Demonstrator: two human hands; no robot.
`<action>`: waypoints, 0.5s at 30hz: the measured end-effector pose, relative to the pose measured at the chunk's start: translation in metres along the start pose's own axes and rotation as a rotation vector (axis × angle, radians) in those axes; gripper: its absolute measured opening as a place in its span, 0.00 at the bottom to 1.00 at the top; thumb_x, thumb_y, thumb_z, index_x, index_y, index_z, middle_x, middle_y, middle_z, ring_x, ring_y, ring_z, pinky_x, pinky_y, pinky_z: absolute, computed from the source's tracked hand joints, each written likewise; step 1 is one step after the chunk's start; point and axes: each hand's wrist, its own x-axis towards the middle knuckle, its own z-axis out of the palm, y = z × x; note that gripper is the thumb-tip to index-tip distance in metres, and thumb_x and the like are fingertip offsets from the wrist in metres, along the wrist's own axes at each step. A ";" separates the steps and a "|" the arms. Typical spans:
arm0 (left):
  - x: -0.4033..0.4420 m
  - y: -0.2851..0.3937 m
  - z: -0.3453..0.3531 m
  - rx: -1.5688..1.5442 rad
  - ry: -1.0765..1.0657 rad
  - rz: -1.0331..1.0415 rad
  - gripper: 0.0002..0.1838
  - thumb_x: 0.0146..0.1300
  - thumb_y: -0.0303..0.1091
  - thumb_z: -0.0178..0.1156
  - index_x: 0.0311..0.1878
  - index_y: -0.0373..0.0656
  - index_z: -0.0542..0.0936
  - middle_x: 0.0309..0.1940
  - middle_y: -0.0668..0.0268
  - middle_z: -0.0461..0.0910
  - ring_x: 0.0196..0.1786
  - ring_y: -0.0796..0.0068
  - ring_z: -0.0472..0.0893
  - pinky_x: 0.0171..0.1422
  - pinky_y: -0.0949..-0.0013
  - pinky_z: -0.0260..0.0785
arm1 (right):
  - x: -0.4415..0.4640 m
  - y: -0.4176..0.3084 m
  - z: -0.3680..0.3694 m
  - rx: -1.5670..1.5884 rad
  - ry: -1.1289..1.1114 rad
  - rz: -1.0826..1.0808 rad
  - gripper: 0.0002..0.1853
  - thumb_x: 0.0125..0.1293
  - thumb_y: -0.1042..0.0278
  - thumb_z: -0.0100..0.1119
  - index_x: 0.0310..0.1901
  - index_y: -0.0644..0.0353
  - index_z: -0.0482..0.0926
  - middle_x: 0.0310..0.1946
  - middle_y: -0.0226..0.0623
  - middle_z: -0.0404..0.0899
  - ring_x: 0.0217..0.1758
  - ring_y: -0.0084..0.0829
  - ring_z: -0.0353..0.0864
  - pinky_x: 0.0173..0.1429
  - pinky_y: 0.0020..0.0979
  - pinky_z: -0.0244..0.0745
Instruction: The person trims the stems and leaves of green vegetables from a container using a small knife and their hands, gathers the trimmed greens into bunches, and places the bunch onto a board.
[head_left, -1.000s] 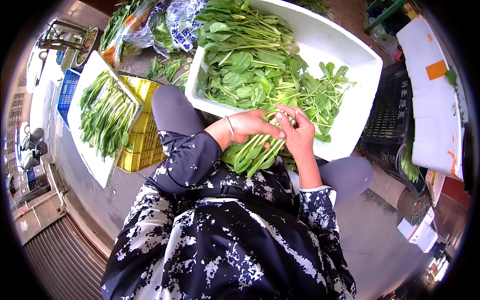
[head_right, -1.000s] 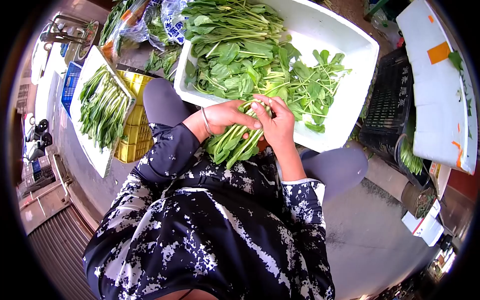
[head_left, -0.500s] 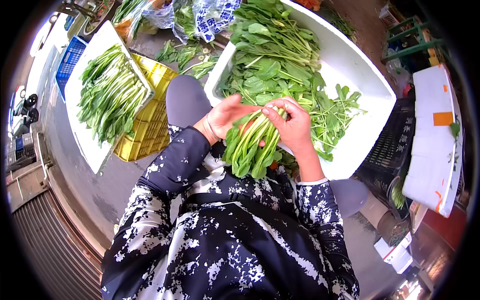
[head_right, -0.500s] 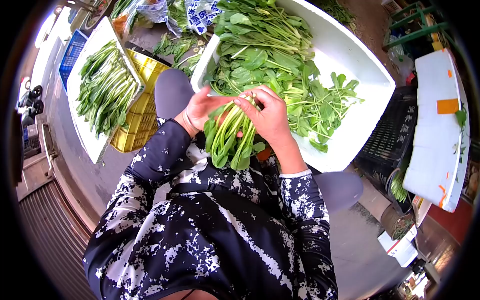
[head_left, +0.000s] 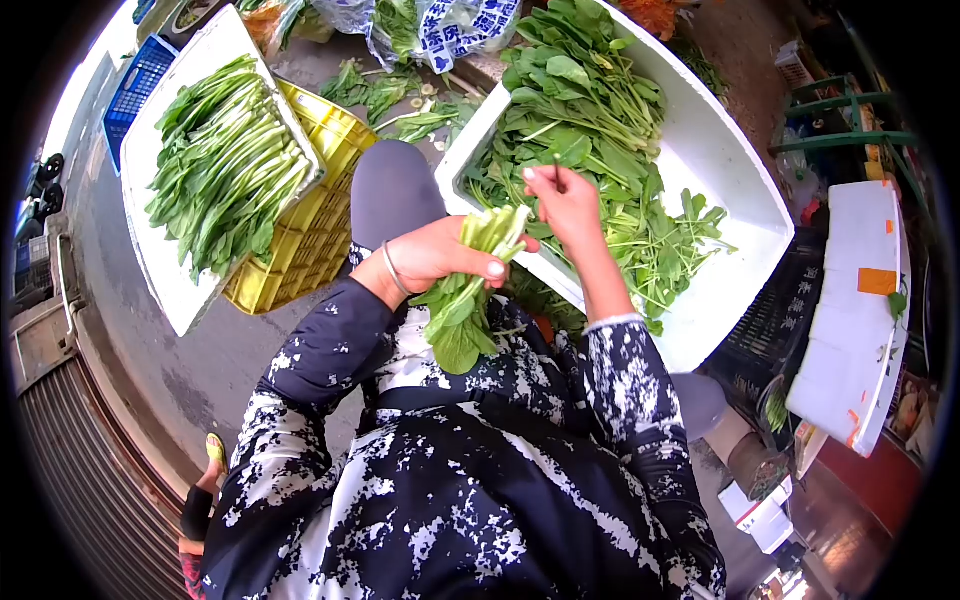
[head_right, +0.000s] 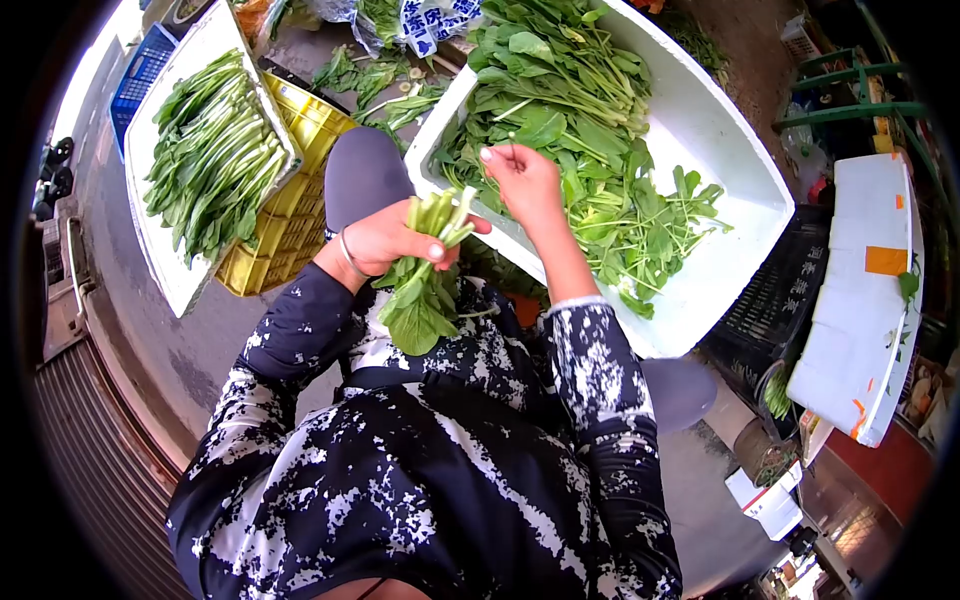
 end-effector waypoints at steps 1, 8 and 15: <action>-0.007 0.003 0.000 0.005 0.068 0.044 0.24 0.50 0.30 0.64 0.52 0.37 0.71 0.44 0.64 0.75 0.32 0.81 0.74 0.37 0.77 0.69 | 0.017 0.018 0.006 -0.070 -0.041 0.039 0.12 0.58 0.63 0.59 0.37 0.64 0.79 0.27 0.34 0.80 0.28 0.19 0.76 0.30 0.21 0.69; -0.039 0.004 -0.020 -0.096 0.226 0.323 0.18 0.51 0.34 0.63 0.44 0.35 0.73 0.23 0.68 0.71 0.27 0.77 0.70 0.34 0.75 0.61 | 0.060 0.066 0.046 -0.736 -0.273 0.220 0.15 0.54 0.54 0.58 0.34 0.57 0.80 0.32 0.42 0.80 0.37 0.39 0.78 0.44 0.34 0.70; -0.043 0.004 -0.055 -0.361 0.222 0.455 0.16 0.57 0.34 0.57 0.46 0.37 0.70 0.24 0.69 0.67 0.30 0.77 0.65 0.38 0.76 0.58 | 0.029 0.024 -0.010 -0.067 -0.299 0.180 0.12 0.61 0.60 0.54 0.34 0.62 0.78 0.26 0.30 0.77 0.20 0.18 0.68 0.23 0.21 0.64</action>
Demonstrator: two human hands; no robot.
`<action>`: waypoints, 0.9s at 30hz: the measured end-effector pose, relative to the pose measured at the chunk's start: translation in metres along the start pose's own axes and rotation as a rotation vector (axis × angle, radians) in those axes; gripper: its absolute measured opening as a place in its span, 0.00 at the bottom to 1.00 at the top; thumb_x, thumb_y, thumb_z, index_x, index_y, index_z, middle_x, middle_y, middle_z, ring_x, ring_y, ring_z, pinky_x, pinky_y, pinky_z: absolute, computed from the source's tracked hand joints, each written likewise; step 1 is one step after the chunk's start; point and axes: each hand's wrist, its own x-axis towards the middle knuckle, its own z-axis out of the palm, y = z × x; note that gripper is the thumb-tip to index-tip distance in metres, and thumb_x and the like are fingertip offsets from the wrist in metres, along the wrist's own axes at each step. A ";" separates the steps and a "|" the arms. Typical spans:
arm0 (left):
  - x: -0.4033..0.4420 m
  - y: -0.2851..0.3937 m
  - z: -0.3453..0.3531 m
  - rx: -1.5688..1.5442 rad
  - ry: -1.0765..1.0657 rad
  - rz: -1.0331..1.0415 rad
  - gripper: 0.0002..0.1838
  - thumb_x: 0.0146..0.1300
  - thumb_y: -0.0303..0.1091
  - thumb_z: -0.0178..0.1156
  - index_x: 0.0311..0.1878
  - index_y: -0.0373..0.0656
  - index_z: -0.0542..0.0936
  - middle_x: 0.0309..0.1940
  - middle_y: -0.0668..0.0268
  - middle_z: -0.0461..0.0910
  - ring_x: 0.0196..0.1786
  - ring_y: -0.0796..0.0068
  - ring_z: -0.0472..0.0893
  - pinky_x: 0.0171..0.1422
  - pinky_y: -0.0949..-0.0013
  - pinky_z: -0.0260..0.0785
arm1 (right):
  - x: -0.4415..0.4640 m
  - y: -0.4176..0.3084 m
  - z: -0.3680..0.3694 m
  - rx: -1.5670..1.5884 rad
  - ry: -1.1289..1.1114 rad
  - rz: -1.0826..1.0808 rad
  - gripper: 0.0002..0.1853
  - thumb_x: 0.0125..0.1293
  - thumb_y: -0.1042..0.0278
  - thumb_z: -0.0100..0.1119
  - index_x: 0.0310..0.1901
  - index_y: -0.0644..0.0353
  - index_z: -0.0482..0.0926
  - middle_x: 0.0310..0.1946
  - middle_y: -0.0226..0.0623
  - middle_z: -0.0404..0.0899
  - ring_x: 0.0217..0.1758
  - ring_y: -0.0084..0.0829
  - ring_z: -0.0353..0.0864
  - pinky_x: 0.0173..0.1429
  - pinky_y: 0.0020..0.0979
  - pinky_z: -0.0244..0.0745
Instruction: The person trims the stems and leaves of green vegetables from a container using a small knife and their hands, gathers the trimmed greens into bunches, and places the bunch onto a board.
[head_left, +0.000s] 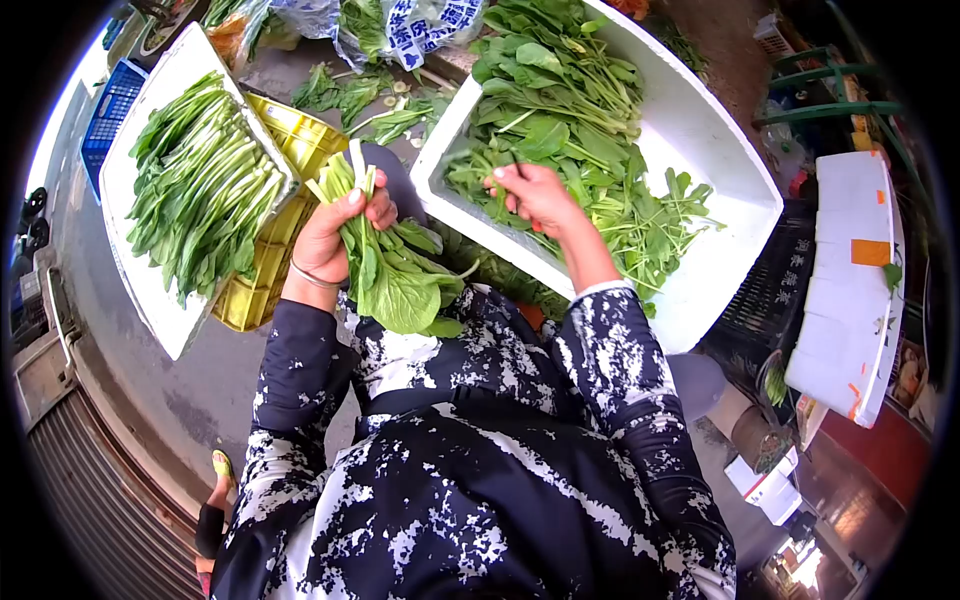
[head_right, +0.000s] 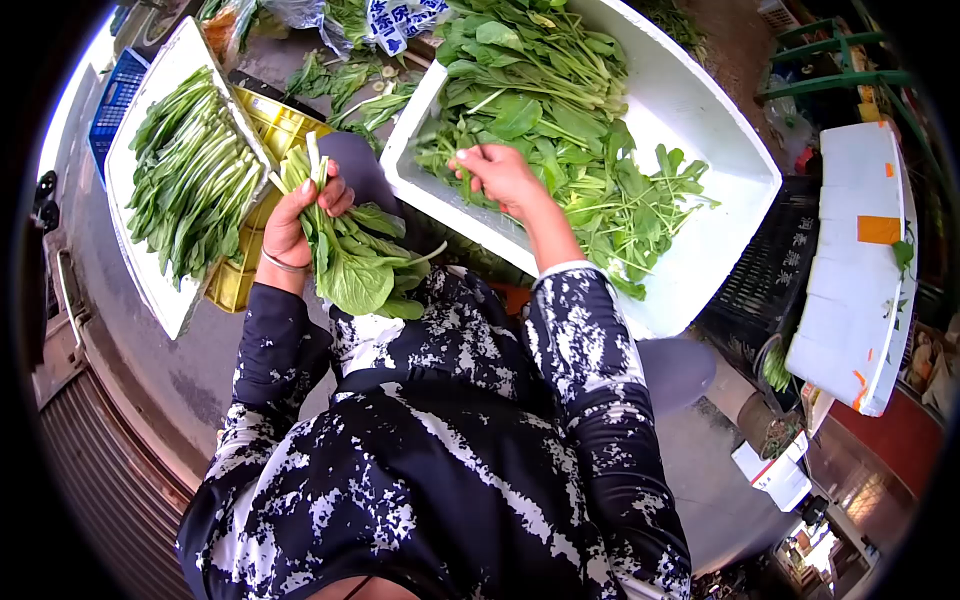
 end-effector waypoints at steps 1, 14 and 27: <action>0.003 -0.002 -0.004 -0.058 -0.003 -0.001 0.14 0.58 0.33 0.56 0.45 0.37 0.70 0.24 0.70 0.66 0.30 0.77 0.63 0.37 0.76 0.58 | -0.019 -0.006 -0.010 0.269 0.006 -0.013 0.12 0.63 0.62 0.53 0.36 0.63 0.76 0.27 0.30 0.75 0.19 0.16 0.66 0.21 0.18 0.61; 0.019 -0.008 0.004 -0.006 0.057 -0.063 0.10 0.61 0.31 0.52 0.45 0.41 0.69 0.28 0.67 0.72 0.35 0.71 0.75 0.47 0.69 0.68 | -0.104 0.039 -0.057 0.767 0.273 -0.133 0.11 0.64 0.61 0.52 0.37 0.61 0.74 0.28 0.34 0.75 0.19 0.19 0.67 0.19 0.17 0.61; 0.031 -0.007 0.041 -0.003 -0.159 -0.063 0.08 0.64 0.34 0.48 0.44 0.44 0.67 0.24 0.71 0.66 0.28 0.77 0.68 0.47 0.63 0.69 | -0.156 0.070 -0.047 -0.095 0.156 0.002 0.15 0.56 0.58 0.62 0.40 0.60 0.81 0.24 0.31 0.79 0.21 0.20 0.72 0.29 0.22 0.70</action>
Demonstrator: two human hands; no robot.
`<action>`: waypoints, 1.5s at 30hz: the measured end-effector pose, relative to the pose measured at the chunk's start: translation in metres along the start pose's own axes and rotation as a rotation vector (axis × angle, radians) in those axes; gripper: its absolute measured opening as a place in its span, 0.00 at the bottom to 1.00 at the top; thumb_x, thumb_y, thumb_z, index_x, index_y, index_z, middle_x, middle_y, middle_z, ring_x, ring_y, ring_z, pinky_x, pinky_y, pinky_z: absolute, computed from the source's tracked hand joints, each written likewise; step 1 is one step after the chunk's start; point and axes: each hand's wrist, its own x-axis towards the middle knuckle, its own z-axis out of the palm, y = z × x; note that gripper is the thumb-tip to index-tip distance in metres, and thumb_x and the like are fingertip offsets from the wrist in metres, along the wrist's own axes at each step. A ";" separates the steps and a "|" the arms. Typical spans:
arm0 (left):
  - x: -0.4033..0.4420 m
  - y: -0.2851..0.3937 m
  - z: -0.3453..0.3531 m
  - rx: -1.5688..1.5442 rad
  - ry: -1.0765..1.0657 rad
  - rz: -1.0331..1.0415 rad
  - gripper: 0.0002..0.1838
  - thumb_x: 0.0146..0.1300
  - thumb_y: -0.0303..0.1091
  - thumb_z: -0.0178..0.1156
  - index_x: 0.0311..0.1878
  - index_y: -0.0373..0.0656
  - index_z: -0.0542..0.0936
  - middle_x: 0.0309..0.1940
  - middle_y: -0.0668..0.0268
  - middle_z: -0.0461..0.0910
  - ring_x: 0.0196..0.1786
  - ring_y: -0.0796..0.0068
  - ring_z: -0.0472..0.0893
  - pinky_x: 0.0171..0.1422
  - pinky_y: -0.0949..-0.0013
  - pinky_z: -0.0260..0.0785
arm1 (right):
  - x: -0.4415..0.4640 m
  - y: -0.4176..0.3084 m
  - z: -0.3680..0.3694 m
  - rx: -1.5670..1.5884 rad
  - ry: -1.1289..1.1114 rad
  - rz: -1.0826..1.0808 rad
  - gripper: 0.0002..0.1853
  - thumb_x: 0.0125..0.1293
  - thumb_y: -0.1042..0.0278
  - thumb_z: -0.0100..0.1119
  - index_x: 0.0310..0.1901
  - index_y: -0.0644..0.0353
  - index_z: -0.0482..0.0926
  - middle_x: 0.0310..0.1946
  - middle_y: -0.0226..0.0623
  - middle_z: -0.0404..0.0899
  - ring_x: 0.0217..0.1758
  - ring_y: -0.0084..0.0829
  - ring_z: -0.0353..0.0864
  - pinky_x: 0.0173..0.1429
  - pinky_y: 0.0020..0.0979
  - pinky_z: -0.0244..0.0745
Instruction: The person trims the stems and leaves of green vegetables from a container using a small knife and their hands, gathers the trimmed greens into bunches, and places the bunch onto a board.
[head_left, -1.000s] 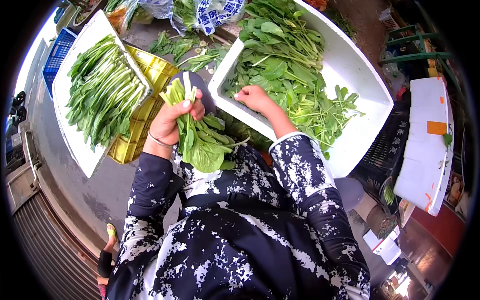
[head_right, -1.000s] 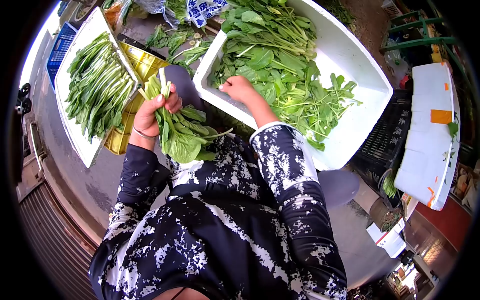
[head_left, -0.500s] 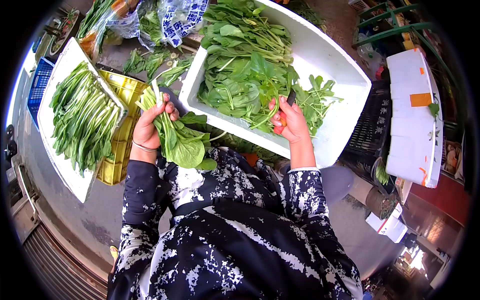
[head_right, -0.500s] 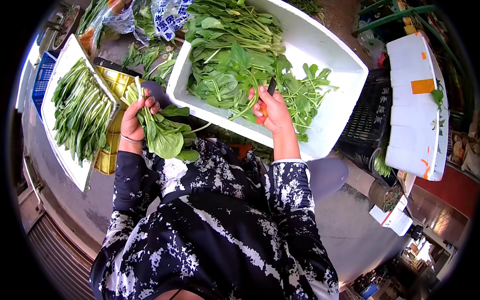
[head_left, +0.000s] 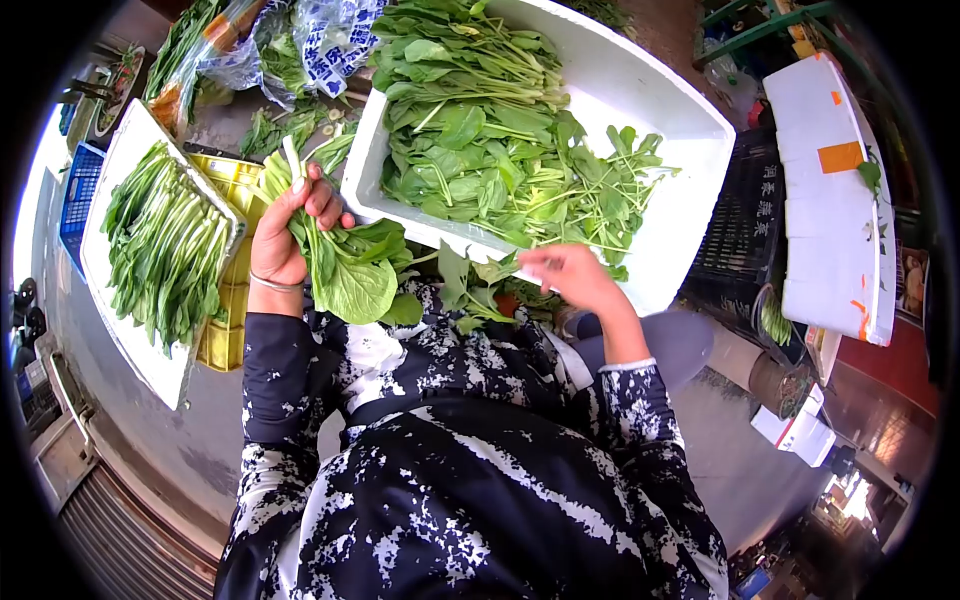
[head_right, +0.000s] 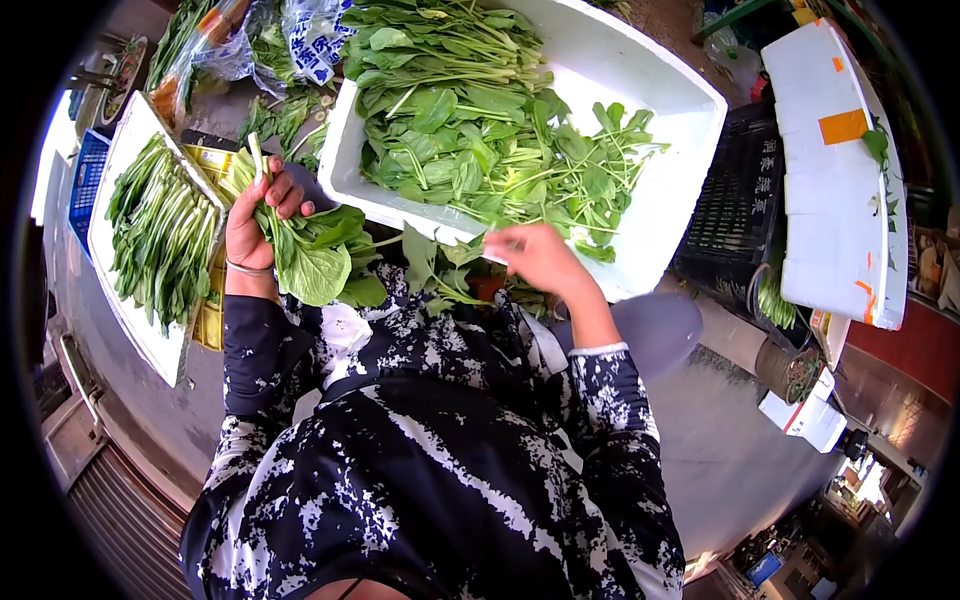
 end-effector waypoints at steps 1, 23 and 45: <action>0.002 -0.002 0.005 -0.003 -0.003 -0.008 0.08 0.64 0.34 0.48 0.44 0.43 0.67 0.24 0.71 0.66 0.28 0.77 0.68 0.46 0.63 0.69 | 0.021 0.015 -0.008 -0.094 0.142 0.016 0.18 0.56 0.59 0.62 0.46 0.59 0.77 0.31 0.35 0.79 0.25 0.21 0.74 0.32 0.23 0.71; 0.020 -0.033 0.032 0.207 0.120 -0.151 0.13 0.60 0.34 0.54 0.46 0.40 0.70 0.22 0.71 0.67 0.26 0.76 0.70 0.41 0.65 0.69 | 0.054 0.081 -0.096 -1.005 0.422 0.420 0.10 0.56 0.65 0.55 0.39 0.55 0.79 0.38 0.43 0.79 0.41 0.40 0.78 0.45 0.37 0.73; 0.028 -0.032 0.044 0.421 0.251 -0.185 0.13 0.57 0.31 0.58 0.44 0.38 0.72 0.20 0.69 0.70 0.23 0.75 0.73 0.36 0.67 0.71 | 0.190 -0.027 -0.057 1.111 0.451 0.026 0.10 0.55 0.70 0.62 0.38 0.63 0.74 0.27 0.37 0.79 0.28 0.25 0.80 0.18 0.18 0.58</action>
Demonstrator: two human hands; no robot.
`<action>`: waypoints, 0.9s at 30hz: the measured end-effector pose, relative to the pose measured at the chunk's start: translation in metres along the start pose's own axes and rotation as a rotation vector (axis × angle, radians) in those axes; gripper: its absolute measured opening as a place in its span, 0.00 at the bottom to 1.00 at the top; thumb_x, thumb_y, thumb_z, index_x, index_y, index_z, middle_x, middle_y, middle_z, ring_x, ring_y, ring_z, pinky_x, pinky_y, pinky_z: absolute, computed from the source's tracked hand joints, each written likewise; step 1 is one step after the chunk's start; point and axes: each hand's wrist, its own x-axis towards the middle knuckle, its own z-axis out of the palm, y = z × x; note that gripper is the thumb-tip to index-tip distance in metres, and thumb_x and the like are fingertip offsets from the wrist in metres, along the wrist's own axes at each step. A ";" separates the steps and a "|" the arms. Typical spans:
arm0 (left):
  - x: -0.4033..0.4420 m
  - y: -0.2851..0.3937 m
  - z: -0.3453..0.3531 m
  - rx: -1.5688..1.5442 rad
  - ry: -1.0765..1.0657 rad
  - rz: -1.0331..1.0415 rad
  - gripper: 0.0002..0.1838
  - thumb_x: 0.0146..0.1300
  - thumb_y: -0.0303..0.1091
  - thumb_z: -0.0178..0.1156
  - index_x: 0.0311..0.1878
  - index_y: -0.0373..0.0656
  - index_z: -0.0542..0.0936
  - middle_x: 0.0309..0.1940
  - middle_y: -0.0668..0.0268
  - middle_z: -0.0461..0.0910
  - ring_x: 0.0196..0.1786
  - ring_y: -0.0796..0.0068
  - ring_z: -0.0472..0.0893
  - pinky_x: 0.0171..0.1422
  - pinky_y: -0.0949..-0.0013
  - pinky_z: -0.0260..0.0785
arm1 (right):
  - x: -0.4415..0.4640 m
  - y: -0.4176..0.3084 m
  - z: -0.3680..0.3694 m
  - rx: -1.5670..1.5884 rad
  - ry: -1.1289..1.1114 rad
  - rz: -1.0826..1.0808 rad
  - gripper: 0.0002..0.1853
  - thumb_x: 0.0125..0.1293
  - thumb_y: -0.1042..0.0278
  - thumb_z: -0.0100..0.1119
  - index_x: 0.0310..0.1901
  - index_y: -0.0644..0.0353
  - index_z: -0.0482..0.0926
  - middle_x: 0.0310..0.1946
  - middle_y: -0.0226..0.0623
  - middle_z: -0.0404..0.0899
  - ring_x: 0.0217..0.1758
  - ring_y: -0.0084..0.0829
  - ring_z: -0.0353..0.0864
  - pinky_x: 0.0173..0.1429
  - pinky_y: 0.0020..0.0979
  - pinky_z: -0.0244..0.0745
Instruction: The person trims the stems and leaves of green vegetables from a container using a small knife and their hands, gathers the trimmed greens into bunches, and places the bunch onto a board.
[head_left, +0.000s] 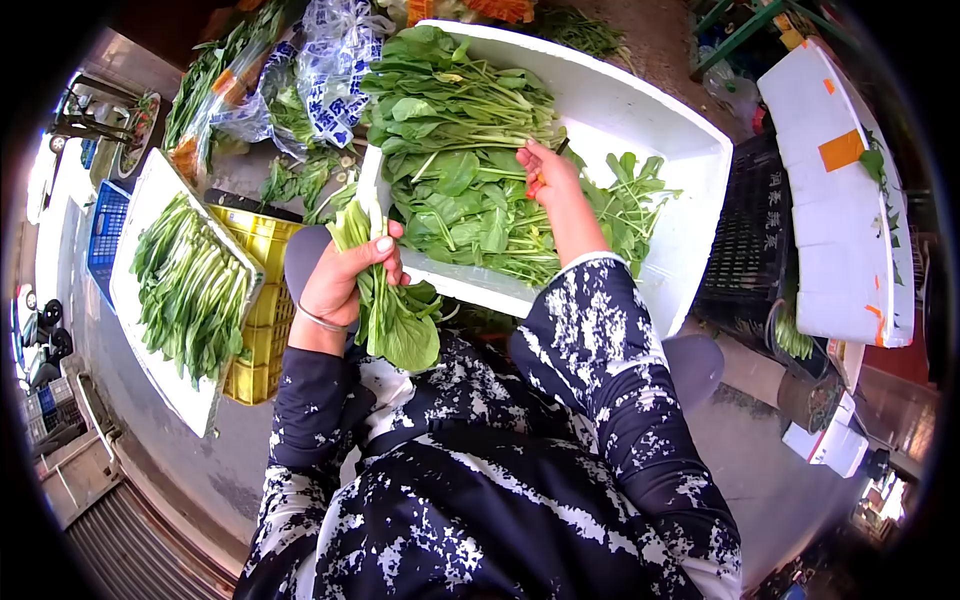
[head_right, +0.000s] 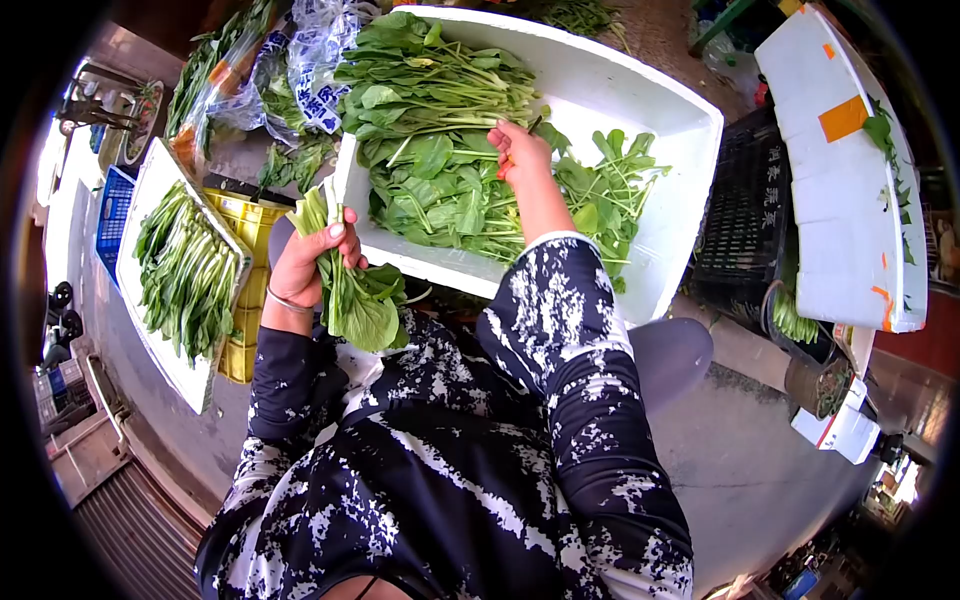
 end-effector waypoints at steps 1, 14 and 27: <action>0.002 0.001 0.002 -0.001 -0.002 -0.002 0.13 0.57 0.31 0.58 0.44 0.38 0.72 0.20 0.69 0.70 0.23 0.75 0.73 0.36 0.67 0.71 | -0.011 0.001 -0.004 0.041 -0.049 -0.031 0.12 0.54 0.71 0.63 0.39 0.63 0.74 0.27 0.37 0.79 0.28 0.26 0.80 0.18 0.18 0.58; 0.022 0.013 0.065 0.559 0.012 -0.052 0.11 0.53 0.27 0.63 0.39 0.36 0.74 0.26 0.67 0.75 0.27 0.79 0.74 0.30 0.77 0.67 | -0.154 -0.062 -0.105 -0.299 -0.338 -0.424 0.09 0.60 0.73 0.55 0.42 0.63 0.71 0.37 0.43 0.78 0.15 0.16 0.66 0.13 0.13 0.56; 0.089 -0.034 0.173 0.774 -0.433 -0.155 0.19 0.47 0.29 0.67 0.43 0.36 0.76 0.38 0.62 0.79 0.38 0.76 0.77 0.45 0.71 0.69 | -0.163 -0.088 -0.147 -0.127 -0.721 -0.304 0.10 0.57 0.75 0.59 0.40 0.61 0.71 0.36 0.42 0.77 0.16 0.16 0.65 0.18 0.14 0.59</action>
